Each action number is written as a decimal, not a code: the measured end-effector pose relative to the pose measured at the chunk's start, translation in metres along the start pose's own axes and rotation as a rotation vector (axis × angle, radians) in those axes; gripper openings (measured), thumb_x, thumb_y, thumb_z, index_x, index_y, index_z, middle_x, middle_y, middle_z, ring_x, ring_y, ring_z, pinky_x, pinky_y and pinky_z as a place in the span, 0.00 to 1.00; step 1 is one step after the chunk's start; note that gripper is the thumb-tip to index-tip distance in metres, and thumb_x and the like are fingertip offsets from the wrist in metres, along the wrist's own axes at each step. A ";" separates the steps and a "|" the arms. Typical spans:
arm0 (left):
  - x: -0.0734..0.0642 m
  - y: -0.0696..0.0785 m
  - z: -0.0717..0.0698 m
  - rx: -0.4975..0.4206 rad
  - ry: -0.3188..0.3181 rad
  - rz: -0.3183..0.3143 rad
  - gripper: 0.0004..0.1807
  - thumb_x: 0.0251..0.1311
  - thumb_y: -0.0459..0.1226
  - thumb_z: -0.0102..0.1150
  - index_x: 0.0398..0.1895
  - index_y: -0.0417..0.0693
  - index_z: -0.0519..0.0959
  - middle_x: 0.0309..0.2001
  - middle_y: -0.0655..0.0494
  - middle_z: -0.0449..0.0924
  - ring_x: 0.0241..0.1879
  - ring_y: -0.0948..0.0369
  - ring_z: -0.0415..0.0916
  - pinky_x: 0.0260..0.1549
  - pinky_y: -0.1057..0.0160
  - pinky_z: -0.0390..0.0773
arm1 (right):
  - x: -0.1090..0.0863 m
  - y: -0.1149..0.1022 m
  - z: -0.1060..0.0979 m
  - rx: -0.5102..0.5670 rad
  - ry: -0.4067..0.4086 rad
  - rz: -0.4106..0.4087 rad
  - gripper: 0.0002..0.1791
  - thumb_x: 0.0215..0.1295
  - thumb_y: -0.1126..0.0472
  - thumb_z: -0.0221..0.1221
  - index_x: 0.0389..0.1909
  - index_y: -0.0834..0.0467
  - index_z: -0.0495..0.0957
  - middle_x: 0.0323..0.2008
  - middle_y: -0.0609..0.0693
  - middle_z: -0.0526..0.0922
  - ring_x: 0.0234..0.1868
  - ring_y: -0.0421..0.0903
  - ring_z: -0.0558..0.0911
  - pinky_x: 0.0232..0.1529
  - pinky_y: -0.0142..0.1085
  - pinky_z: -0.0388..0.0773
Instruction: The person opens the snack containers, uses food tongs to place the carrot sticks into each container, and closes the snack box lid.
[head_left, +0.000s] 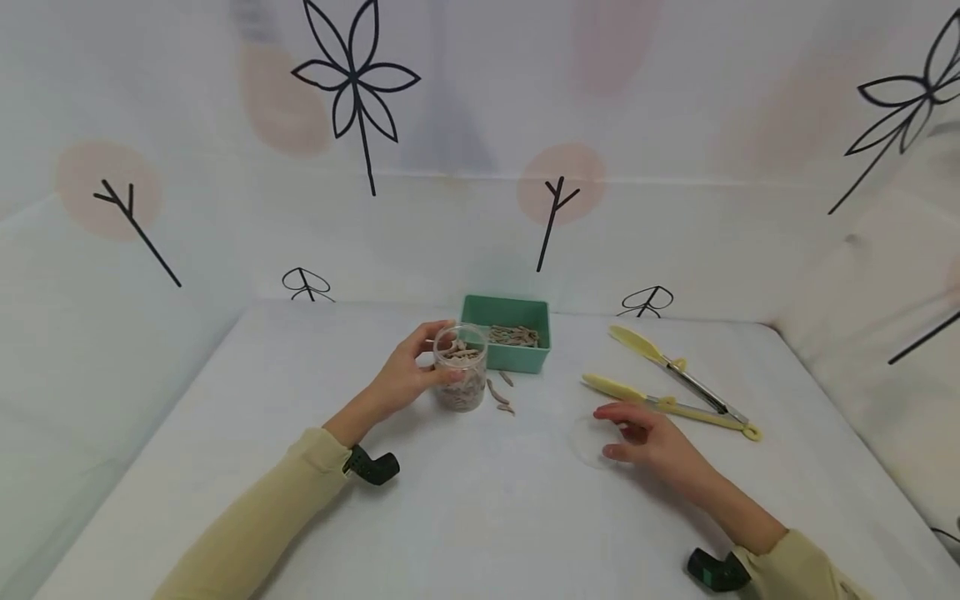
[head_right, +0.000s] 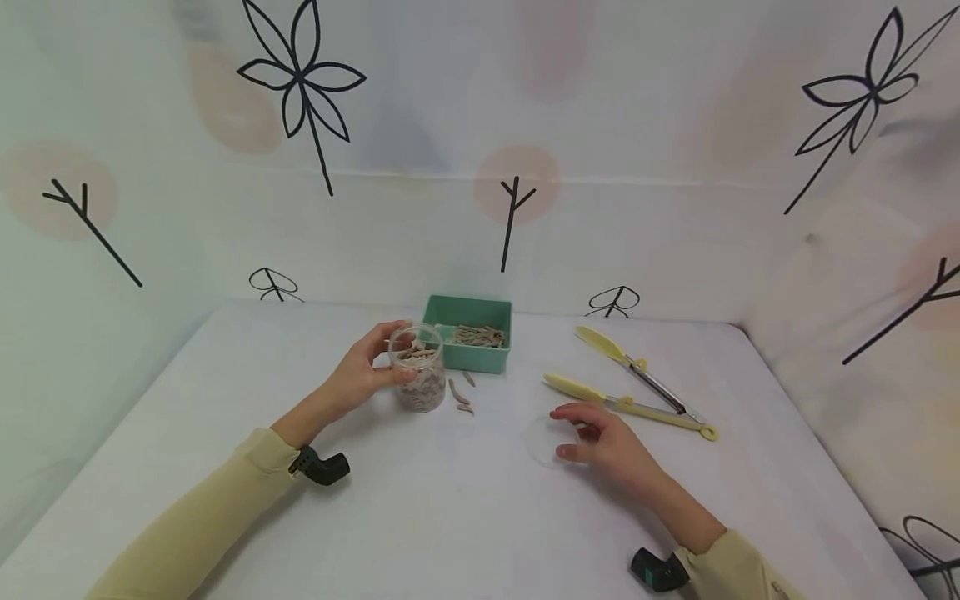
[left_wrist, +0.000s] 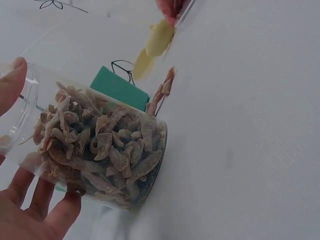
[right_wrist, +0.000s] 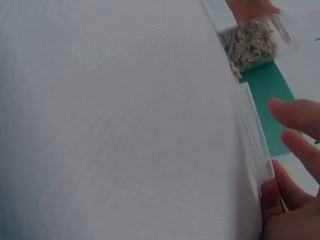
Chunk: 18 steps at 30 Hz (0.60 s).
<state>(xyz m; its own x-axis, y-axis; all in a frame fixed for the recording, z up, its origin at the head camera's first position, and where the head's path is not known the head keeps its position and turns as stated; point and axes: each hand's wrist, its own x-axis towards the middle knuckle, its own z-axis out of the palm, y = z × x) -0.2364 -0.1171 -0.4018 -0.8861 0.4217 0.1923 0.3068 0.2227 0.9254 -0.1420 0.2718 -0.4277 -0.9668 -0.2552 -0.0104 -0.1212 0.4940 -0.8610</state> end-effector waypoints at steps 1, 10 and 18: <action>0.000 0.000 -0.001 -0.008 -0.004 -0.001 0.41 0.58 0.34 0.71 0.74 0.53 0.62 0.66 0.47 0.65 0.63 0.48 0.66 0.57 0.46 0.75 | 0.001 0.001 0.000 -0.026 -0.020 -0.007 0.28 0.55 0.58 0.73 0.59 0.55 0.80 0.61 0.51 0.76 0.60 0.48 0.73 0.56 0.24 0.70; 0.001 0.001 -0.002 -0.027 -0.029 -0.006 0.47 0.56 0.31 0.73 0.76 0.50 0.57 0.70 0.44 0.63 0.68 0.46 0.61 0.64 0.41 0.66 | 0.002 0.000 0.007 -0.224 -0.049 -0.135 0.36 0.47 0.51 0.78 0.60 0.49 0.78 0.63 0.49 0.73 0.62 0.51 0.71 0.59 0.34 0.70; 0.000 -0.003 -0.002 -0.065 -0.044 0.034 0.43 0.52 0.28 0.74 0.72 0.48 0.64 0.66 0.45 0.70 0.65 0.48 0.67 0.64 0.43 0.67 | 0.002 -0.003 0.013 -0.272 -0.033 -0.088 0.36 0.48 0.50 0.77 0.61 0.48 0.78 0.63 0.48 0.74 0.61 0.51 0.72 0.59 0.47 0.72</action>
<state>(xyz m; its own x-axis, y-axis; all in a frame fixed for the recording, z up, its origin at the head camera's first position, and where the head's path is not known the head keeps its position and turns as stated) -0.2384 -0.1196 -0.4042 -0.8591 0.4664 0.2109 0.3120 0.1504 0.9381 -0.1403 0.2590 -0.4315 -0.9426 -0.3317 0.0382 -0.2647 0.6726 -0.6911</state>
